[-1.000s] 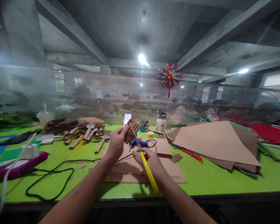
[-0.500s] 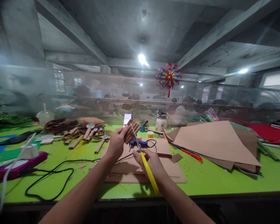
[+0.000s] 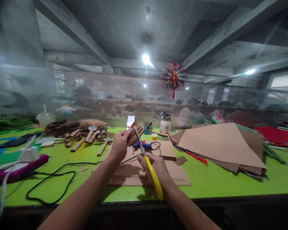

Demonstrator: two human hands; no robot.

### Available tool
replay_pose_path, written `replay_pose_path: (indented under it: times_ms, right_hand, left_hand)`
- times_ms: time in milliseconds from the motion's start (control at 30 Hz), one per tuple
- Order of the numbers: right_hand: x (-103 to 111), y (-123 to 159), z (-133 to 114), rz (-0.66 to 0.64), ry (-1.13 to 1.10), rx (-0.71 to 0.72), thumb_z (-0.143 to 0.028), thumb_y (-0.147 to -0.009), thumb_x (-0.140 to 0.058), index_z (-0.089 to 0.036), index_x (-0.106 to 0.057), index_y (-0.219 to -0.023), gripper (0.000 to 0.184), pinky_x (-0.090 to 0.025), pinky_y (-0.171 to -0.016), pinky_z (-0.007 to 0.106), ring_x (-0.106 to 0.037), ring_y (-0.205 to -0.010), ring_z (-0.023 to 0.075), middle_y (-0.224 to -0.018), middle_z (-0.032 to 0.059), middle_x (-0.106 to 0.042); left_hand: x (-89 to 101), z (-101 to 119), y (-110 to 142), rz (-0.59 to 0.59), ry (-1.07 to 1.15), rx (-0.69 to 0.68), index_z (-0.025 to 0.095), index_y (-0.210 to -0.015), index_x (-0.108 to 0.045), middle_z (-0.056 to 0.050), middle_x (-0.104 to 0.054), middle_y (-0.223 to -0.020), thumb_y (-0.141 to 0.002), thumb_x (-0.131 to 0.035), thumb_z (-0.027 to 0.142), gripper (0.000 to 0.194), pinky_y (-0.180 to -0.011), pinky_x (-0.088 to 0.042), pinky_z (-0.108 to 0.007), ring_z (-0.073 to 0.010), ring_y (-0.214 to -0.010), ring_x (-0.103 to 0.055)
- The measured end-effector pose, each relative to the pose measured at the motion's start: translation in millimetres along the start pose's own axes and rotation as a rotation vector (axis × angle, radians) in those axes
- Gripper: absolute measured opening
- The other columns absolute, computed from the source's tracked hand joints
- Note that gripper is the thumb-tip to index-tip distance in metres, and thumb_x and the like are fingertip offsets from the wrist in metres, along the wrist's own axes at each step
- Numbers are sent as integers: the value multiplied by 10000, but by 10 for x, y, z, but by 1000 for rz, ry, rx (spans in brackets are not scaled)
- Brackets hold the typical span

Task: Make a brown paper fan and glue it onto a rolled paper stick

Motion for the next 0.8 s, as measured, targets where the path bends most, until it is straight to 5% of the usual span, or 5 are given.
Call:
replay_pose_path:
  times_ms: [800]
  right_hand:
    - [-41,14,-19,36,-99,-15,-667,-755,-575,-169,-508,-732,503,-271,-339,159,-367,-369,51,-518,-54,-445]
  left_hand:
    - [-61,-6,94,-47,9,56,128,-660,-604,5,-567,-489,-694,-694,436,323,-359,-390,-220,-114,-387,-506]
Point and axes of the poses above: each hand's wrist, its own y-axis away from the middle knuckle, its own x-axis out of the back of the hand, z = x × y, the point moved 2 cm from there along -y, towards the middle knuckle
